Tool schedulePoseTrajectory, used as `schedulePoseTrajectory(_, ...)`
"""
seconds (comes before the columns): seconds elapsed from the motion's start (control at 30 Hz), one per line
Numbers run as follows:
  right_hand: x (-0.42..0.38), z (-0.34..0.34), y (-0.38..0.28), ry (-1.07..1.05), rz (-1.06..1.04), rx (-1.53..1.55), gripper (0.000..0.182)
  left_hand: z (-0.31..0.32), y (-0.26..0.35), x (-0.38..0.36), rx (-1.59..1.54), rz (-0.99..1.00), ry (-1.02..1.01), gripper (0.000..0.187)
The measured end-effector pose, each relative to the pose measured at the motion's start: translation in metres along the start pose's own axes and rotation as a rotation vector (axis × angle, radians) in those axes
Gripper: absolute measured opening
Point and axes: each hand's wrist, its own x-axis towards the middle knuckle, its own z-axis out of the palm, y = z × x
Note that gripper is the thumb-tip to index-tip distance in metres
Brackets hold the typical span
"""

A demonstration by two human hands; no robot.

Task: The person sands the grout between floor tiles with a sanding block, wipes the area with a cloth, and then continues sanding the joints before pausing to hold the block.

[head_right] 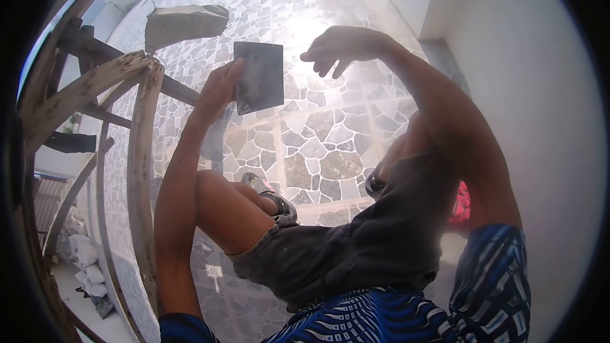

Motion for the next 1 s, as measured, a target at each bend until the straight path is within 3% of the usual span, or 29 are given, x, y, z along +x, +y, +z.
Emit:
schedulePoseTrajectory(0.07, 0.007, 0.009, 0.000, -0.037, -0.008, 0.083, 0.067, 0.006, 0.003, 0.003, -0.103, -0.050, -0.013, 0.045)
schedulePoseTrajectory(0.2, 0.018, 0.022, -0.010, -0.085, 0.004, 0.140, 0.056, 0.022, 0.017, 0.005, -0.296, -0.057, -0.043, 0.046)
schedulePoseTrajectory(0.5, 0.044, 0.026, -0.022, 0.101, -0.238, 0.431, 0.068, 0.026, 0.024, 0.020, -0.387, 0.060, 0.004, 0.044)
schedulePoseTrajectory(0.63, 0.063, 0.020, -0.013, 0.175, -0.307, 0.492, 0.065, 0.025, 0.023, 0.017, -0.325, 0.072, -0.013, 0.042)
schedulePoseTrajectory(0.7, 0.052, 0.017, -0.026, 0.336, -0.205, 0.358, 0.058, 0.024, 0.018, 0.017, -0.234, 0.009, -0.020, 0.038)
schedulePoseTrajectory(0.8, 0.048, 0.014, -0.040, 0.309, -0.124, 0.613, 0.036, 0.032, 0.024, 0.014, -0.234, 0.001, -0.021, 0.030)
schedulePoseTrajectory(0.9, 0.053, 0.017, -0.036, 0.288, -0.200, 0.651, 0.048, 0.031, 0.024, 0.015, -0.232, 0.018, 0.013, 0.029)
schedulePoseTrajectory(1.0, 0.053, 0.018, -0.032, 0.196, -0.246, 0.693, 0.043, 0.030, 0.023, 0.015, -0.245, 0.018, 0.028, 0.030)
